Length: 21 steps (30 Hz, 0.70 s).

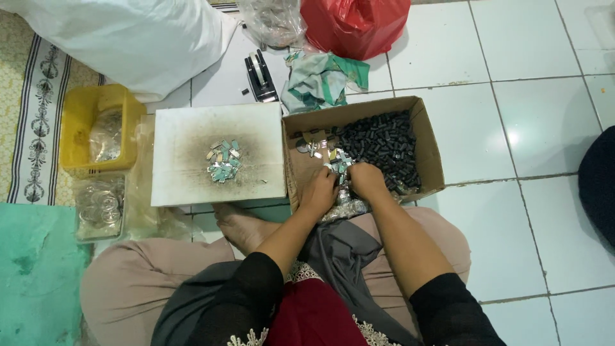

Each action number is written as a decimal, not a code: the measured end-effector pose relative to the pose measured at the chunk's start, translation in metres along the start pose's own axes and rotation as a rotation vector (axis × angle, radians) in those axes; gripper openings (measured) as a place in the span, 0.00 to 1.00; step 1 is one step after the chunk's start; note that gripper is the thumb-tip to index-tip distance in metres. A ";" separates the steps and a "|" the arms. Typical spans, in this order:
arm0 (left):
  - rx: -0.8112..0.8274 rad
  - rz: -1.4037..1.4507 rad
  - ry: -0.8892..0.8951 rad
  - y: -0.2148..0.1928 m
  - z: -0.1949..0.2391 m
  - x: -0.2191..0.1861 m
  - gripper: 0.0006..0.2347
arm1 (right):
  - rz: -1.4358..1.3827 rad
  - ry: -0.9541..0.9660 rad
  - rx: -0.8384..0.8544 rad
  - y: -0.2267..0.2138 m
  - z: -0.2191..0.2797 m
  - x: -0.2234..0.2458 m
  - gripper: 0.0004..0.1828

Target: Sort and pack small metallic components from a box into a plastic bag while sitting on the floor.

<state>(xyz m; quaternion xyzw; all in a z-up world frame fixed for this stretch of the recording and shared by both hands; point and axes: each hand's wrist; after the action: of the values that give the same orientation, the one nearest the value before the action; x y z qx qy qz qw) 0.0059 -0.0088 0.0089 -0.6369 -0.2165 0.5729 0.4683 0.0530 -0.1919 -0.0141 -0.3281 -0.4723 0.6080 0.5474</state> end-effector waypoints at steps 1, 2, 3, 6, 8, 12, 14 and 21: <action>0.000 0.001 0.000 0.001 -0.004 0.000 0.13 | 0.001 0.000 0.000 -0.006 0.003 0.002 0.11; -0.004 -0.007 0.002 0.002 -0.008 0.000 0.14 | -0.024 -0.001 0.000 -0.013 0.005 0.004 0.11; -0.008 -0.015 0.005 0.004 -0.011 0.000 0.15 | -0.050 -0.001 0.001 -0.019 0.009 0.006 0.12; -0.017 -0.038 -0.011 0.000 -0.014 -0.006 0.15 | -0.137 0.070 0.031 -0.039 0.015 0.014 0.09; -0.022 -0.039 0.008 0.006 -0.017 -0.002 0.15 | -0.200 0.097 0.038 -0.051 0.022 0.016 0.10; -0.037 -0.020 0.021 0.019 -0.018 0.007 0.14 | -0.461 0.175 -0.053 -0.058 0.022 0.008 0.11; -0.034 -0.005 0.027 0.016 -0.017 0.004 0.13 | -0.635 0.223 -0.232 -0.034 0.004 -0.013 0.09; -0.024 0.073 0.025 0.010 -0.014 0.002 0.11 | -0.676 0.373 -0.333 -0.015 -0.007 -0.028 0.15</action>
<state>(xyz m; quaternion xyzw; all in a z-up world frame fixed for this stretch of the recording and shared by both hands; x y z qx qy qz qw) 0.0167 -0.0172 -0.0023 -0.6569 -0.1942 0.5790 0.4422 0.0703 -0.2186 -0.0057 -0.3433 -0.5377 0.2398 0.7317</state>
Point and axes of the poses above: each hand's wrist, its own z-axis away from the middle knuckle, its own y-axis out of the palm, x = y × z, and after that the axes turned 2 degrees about z, right-handed
